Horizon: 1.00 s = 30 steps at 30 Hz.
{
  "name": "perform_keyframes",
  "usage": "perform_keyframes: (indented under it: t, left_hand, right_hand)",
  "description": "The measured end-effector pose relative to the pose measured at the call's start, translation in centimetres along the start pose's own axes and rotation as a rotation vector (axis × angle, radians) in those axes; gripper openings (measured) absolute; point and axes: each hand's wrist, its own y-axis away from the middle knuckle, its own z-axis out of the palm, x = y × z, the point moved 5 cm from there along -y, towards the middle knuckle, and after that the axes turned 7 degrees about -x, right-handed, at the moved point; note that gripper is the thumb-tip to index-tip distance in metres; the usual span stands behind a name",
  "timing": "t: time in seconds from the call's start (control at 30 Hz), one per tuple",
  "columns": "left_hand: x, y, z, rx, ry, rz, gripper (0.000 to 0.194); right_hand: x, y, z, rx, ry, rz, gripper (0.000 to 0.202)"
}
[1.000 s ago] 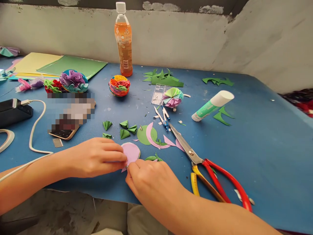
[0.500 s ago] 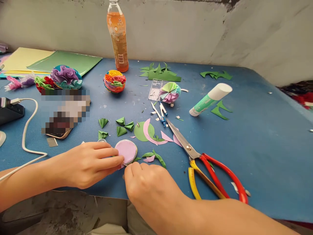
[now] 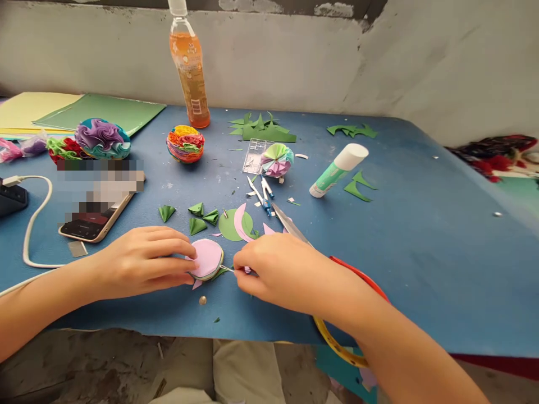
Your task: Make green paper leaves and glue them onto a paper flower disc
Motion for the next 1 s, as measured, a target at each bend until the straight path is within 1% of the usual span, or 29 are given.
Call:
perform_keyframes:
  t: [0.07,0.2,0.33,0.37,0.47,0.5,0.6,0.7,0.83,1.0]
  left_hand:
    - [-0.1,0.0,0.1,-0.019,0.005,-0.014,0.011]
    - [-0.1,-0.1,0.1,-0.050,0.047,-0.032,0.011]
    - [-0.1,-0.2,0.1,-0.059,0.086,-0.076,0.011]
    - [-0.1,-0.2,0.2,-0.052,0.076,-0.105,0.014]
    - [-0.1,-0.4,0.6,-0.013,0.032,-0.199,0.033]
    - [-0.1,-0.4,0.8,-0.006,0.036,-0.222,0.036]
    - [-0.3,-0.4,1.2,-0.031,0.125,-0.253,0.030]
    - [-0.5,-0.3,1.0,-0.058,0.209,-0.248,0.029]
    - [-1.0,-0.3,0.6,-0.035,0.218,-0.289,0.021]
    - [-1.2,-0.2,0.9,-0.041,0.244,-0.291,0.017]
  right_hand:
    - [-0.2,0.0,0.0,-0.004,-0.018,-0.027,0.021]
    - [-1.3,0.4,-0.3,0.056,0.028,-0.084,0.022]
    - [-1.4,0.5,-0.3,0.098,0.098,-0.071,0.023]
    - [-1.2,0.5,-0.3,0.101,0.113,-0.056,0.022]
    - [-0.5,0.3,-0.2,0.111,0.147,-0.004,0.019]
    - [-0.3,0.2,-0.2,0.115,0.154,0.010,0.018]
    - [0.2,0.1,-0.3,0.133,0.166,0.021,0.015]
    - [0.2,0.0,-0.5,0.163,0.166,-0.007,0.012]
    - [-0.2,-0.1,-0.5,0.203,0.172,-0.050,0.016]
    - [-0.5,-0.3,-0.3,0.234,0.258,-0.059,0.019]
